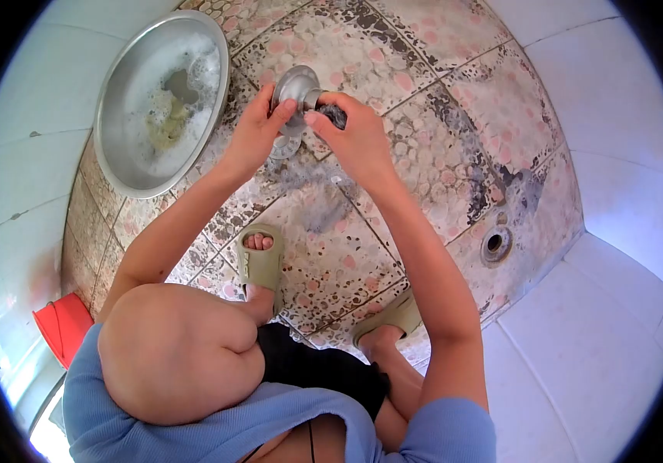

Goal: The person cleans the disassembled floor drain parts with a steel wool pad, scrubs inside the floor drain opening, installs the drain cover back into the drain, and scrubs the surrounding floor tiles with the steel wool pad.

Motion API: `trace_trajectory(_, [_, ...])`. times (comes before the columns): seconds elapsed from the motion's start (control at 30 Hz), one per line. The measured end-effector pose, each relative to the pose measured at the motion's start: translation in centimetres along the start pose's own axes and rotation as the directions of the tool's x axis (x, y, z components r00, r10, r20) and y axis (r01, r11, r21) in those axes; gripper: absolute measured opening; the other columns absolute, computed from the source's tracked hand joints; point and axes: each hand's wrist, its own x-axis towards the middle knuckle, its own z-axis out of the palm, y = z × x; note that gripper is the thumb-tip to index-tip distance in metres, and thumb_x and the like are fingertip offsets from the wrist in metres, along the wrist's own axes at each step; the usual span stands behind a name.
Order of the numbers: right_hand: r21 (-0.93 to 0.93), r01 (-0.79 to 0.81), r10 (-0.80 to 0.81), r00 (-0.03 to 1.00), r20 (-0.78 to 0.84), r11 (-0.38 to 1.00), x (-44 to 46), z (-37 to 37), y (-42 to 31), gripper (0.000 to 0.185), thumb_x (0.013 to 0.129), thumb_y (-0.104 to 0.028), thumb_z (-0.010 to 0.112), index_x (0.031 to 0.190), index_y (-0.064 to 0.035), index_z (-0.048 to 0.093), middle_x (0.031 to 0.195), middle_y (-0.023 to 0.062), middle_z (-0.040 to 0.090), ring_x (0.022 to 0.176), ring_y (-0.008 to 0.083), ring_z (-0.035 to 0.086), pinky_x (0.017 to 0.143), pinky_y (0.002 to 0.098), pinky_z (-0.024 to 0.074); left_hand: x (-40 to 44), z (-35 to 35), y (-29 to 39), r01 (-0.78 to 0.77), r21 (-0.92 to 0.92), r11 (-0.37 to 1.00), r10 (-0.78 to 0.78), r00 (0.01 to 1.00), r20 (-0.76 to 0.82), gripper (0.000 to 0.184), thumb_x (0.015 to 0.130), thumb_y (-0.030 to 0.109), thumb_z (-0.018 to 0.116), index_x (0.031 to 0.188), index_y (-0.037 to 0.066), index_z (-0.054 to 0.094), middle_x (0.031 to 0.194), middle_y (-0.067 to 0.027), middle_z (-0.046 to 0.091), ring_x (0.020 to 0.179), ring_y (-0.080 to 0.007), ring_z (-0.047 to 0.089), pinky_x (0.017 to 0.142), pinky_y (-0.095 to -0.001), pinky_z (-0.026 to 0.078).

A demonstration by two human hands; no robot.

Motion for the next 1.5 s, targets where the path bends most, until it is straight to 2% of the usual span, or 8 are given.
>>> trace_trajectory(0.2, [0.541, -0.082, 0.053, 0.996, 0.069, 0.837, -0.3, 0.1, 0.2, 0.036, 0.077, -0.017, 0.069, 0.108, -0.0003, 0.06, 0.086, 0.006, 0.062, 0.078, 0.0127, 0.057, 0.073, 0.0265, 0.0455, -0.1, 0.1, -0.8, -0.037, -0.058, 0.998, 0.028, 0.988, -0.153, 0.02, 0.09, 0.019, 0.054, 0.094, 0.0, 0.049, 0.079, -0.007, 0.054, 0.07, -0.012, 0.048, 0.065, -0.0273, 0.041])
trace_trajectory(0.4, [-0.261, 0.177, -0.221, 0.964, -0.15, 0.949, -0.1, 0.7, 0.9, 0.031, 0.078, -0.016, 0.068, 0.102, 0.0015, 0.061, 0.087, 0.0064, 0.064, 0.07, 0.0126, 0.055, 0.065, 0.0272, 0.0444, -0.6, 0.5, 0.8, -0.055, -0.147, 0.988, 0.041, 0.995, -0.094, 0.02, 0.089, 0.021, 0.056, 0.096, 0.002, 0.051, 0.081, -0.0034, 0.055, 0.068, -0.0108, 0.047, 0.061, -0.0242, 0.041])
trace_trajectory(0.7, [0.811, -0.254, 0.3, 0.948, 0.102, 0.526, 1.2, 0.3, 0.2, 0.025, 0.084, -0.018, 0.063, 0.098, 0.0017, 0.061, 0.075, 0.0025, 0.061, 0.061, 0.0117, 0.055, 0.057, 0.026, 0.0431, 0.9, -0.8, -0.9, -0.739, 0.556, 0.38, 0.805, 0.56, 0.195, 0.016, 0.076, 0.002, 0.064, 0.089, 0.003, 0.054, 0.106, -0.0104, 0.059, 0.105, -0.0296, 0.056, 0.088, -0.0314, 0.046])
trace_trajectory(0.87, [0.362, -0.098, 0.157, 0.978, -0.137, 0.927, 0.6, -0.6, -0.8, 0.021, 0.083, -0.016, 0.062, 0.094, 0.0017, 0.058, 0.08, 0.004, 0.061, 0.066, 0.014, 0.057, 0.059, 0.028, 0.0447, -0.5, -0.3, -1.3, -0.608, 0.335, 0.72, 0.579, 0.792, 0.192, 0.022, 0.081, 0.01, 0.063, 0.098, 0.001, 0.052, 0.126, -0.0108, 0.046, 0.111, -0.028, 0.052, 0.088, -0.0335, 0.046])
trace_trajectory(1.0, [-0.261, 0.372, -0.431, 0.873, -0.227, 0.891, 0.3, 0.1, 1.4, 0.021, 0.076, -0.01, 0.065, 0.095, -0.0005, 0.059, 0.085, 0.0092, 0.061, 0.069, 0.0215, 0.058, 0.062, 0.0317, 0.0456, -1.5, 0.6, 1.6, 0.168, -0.399, 0.902, -0.162, 0.986, 0.047, 0.043, 0.096, 0.038, 0.038, 0.098, -0.002, 0.051, 0.1, -0.0069, 0.056, 0.084, -0.0143, 0.053, 0.077, -0.0269, 0.044])
trace_trajectory(1.2, [-0.48, 0.614, -0.74, 0.662, -0.118, 0.626, 0.2, 1.3, 1.6, 0.022, 0.075, -0.005, 0.062, 0.097, -0.0036, 0.059, 0.087, 0.0118, 0.06, 0.07, 0.0262, 0.057, 0.064, 0.0331, 0.0454, -0.9, 1.0, 2.3, -0.072, 0.016, 0.997, 0.073, 0.981, -0.179, 0.045, 0.097, 0.039, 0.035, 0.094, -0.002, 0.054, 0.077, -0.0064, 0.059, 0.071, -0.0184, 0.055, 0.066, -0.031, 0.043])
trace_trajectory(1.33, [0.145, 0.137, -0.093, 0.956, -0.276, 0.98, -1.1, 2.2, -0.8, 0.02, 0.081, -0.009, 0.062, 0.098, -0.0006, 0.058, 0.084, 0.0076, 0.062, 0.068, 0.0189, 0.058, 0.062, 0.0293, 0.0457, -1.0, 1.0, 1.7, -0.393, 0.392, 0.832, 0.481, 0.863, -0.155, 0.023, 0.087, 0.021, 0.055, 0.095, 0.0, 0.055, 0.09, -0.0107, 0.059, 0.078, -0.0252, 0.056, 0.068, -0.0338, 0.046])
trace_trajectory(1.5, [0.823, -0.223, 0.247, 0.963, 0.104, 0.522, -0.3, 0.5, -1.2, 0.02, 0.087, -0.014, 0.059, 0.097, 0.0028, 0.058, 0.083, 0.0034, 0.062, 0.066, 0.0094, 0.057, 0.06, 0.0234, 0.045, 0.6, -0.9, -0.3, -0.75, 0.602, 0.276, 0.835, 0.497, 0.237, 0.044, 0.067, 0.004, 0.069, 0.109, 0.002, 0.053, 0.106, -0.0123, 0.057, 0.091, -0.0306, 0.053, 0.078, -0.0386, 0.047])
